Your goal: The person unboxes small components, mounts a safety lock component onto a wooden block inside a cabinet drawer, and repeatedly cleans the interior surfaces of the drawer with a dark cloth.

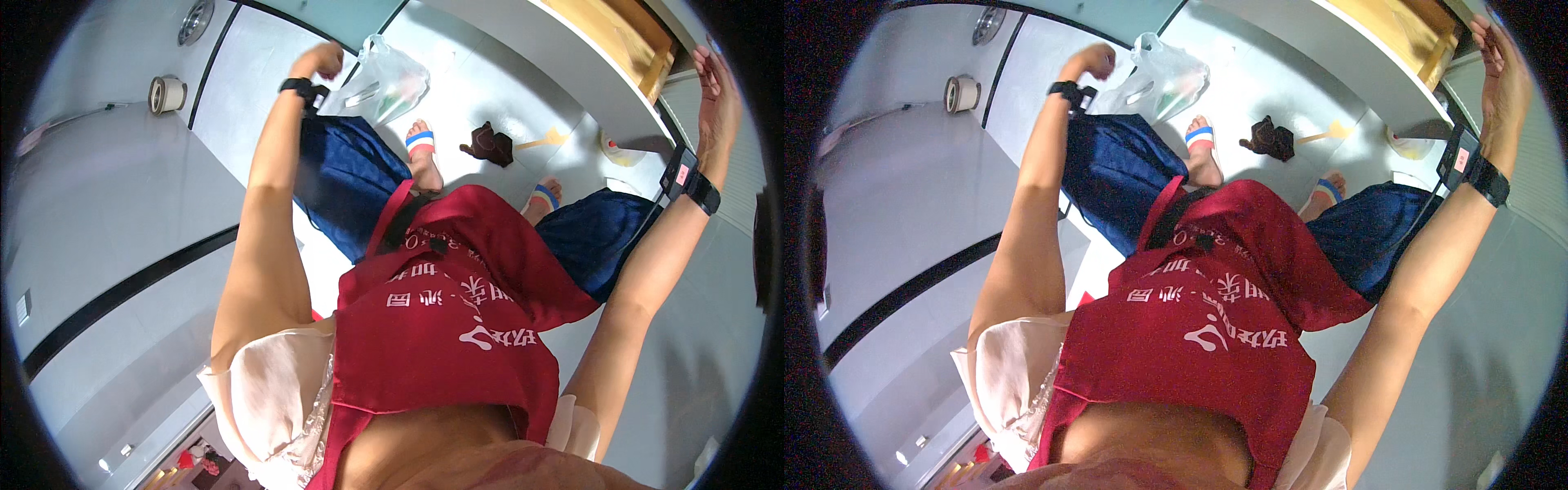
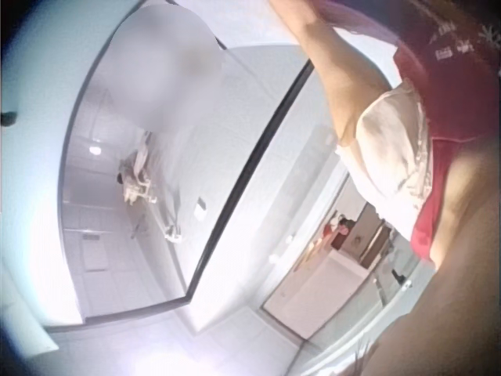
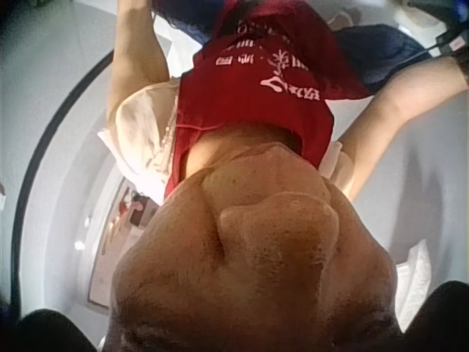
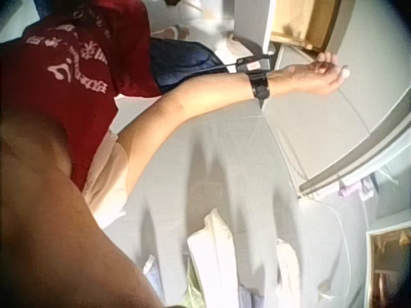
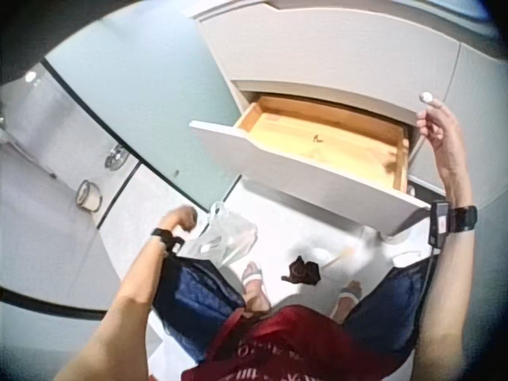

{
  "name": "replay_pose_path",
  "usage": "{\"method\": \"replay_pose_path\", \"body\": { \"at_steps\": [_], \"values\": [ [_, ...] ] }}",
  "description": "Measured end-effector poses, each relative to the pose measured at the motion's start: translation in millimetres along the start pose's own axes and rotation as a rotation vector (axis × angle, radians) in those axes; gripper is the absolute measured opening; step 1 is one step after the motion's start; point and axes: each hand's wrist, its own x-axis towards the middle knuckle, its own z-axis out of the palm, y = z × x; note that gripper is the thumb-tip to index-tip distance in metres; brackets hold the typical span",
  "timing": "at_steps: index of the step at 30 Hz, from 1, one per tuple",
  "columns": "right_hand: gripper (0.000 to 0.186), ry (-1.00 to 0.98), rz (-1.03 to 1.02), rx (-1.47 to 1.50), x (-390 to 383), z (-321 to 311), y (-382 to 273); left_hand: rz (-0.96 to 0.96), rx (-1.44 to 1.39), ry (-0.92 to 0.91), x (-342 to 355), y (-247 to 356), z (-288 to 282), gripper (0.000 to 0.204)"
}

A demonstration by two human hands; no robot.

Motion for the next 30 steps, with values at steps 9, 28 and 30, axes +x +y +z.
{"method": "replay_pose_path", "body": {
  "at_steps": [9, 28, 30],
  "values": [
    [0.033, -0.068, -0.044, 0.098, 3.3, -17.9, -5.4, 0.021, 0.215, 0.342, 112.2, 45.5, 152.7, 0.029],
    [0.029, -0.184, 0.082, 0.106, -14.4, 31.7, -55.7, 0.728, -0.212, 0.462, -201.4, 200.2, -217.4, 0.03],
    [0.029, -0.235, 0.064, 0.085, -14.7, 33.5, -56.7, 0.804, 0.087, 0.526, -183.4, 243.2, -252.9, 0.036]
  ]
}}
